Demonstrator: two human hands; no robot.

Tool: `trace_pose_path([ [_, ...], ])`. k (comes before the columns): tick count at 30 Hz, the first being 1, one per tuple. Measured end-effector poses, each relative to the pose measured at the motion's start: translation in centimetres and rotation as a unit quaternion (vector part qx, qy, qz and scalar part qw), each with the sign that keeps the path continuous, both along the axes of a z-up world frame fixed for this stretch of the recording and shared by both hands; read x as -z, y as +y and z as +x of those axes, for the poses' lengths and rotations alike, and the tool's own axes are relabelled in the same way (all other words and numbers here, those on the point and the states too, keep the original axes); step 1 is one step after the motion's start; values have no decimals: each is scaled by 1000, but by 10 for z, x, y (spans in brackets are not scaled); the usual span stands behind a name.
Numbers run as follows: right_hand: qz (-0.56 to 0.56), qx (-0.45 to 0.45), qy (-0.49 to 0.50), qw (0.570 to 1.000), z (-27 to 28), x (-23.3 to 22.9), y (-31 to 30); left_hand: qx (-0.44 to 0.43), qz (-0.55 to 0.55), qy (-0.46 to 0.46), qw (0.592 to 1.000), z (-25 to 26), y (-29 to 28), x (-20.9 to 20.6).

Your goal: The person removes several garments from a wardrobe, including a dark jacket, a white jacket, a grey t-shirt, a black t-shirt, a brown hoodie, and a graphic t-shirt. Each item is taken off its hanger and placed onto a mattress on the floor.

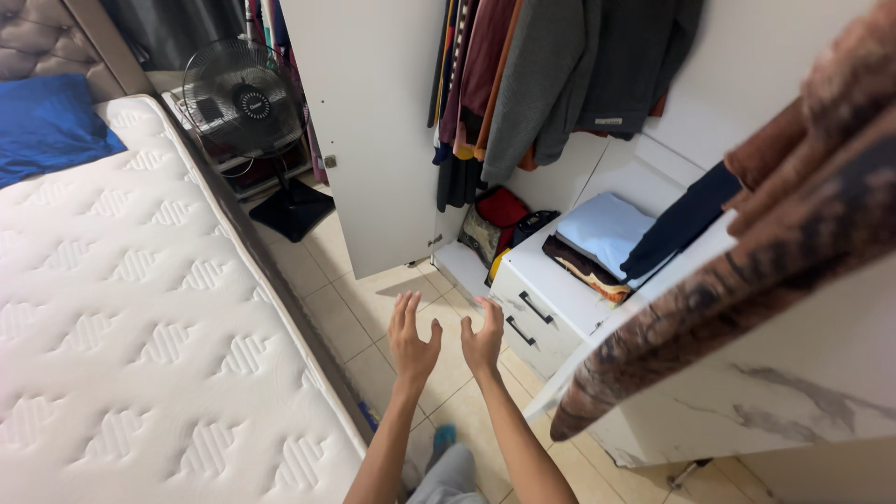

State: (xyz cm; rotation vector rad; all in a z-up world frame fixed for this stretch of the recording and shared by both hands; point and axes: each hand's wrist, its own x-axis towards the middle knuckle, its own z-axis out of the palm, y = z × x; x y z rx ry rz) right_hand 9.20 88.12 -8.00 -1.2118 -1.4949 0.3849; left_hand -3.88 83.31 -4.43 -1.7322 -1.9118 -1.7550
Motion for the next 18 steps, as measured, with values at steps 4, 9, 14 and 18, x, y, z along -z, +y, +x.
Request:
trace_pose_path([
  [4,105,-25,26,994,-19,-52,57,-6,41,-3,999,-25,49,-39],
  [9,143,-22,53,988,-43,-54,113,-6,85,-11,996,-63,130,-46],
  [14,63,111,45,991,-55,-3,193,28,26,-29,999,-95,222,-12],
  [18,104,124,64,985,-86,-28,268,72,3,-33,997,-130,285,-26],
])
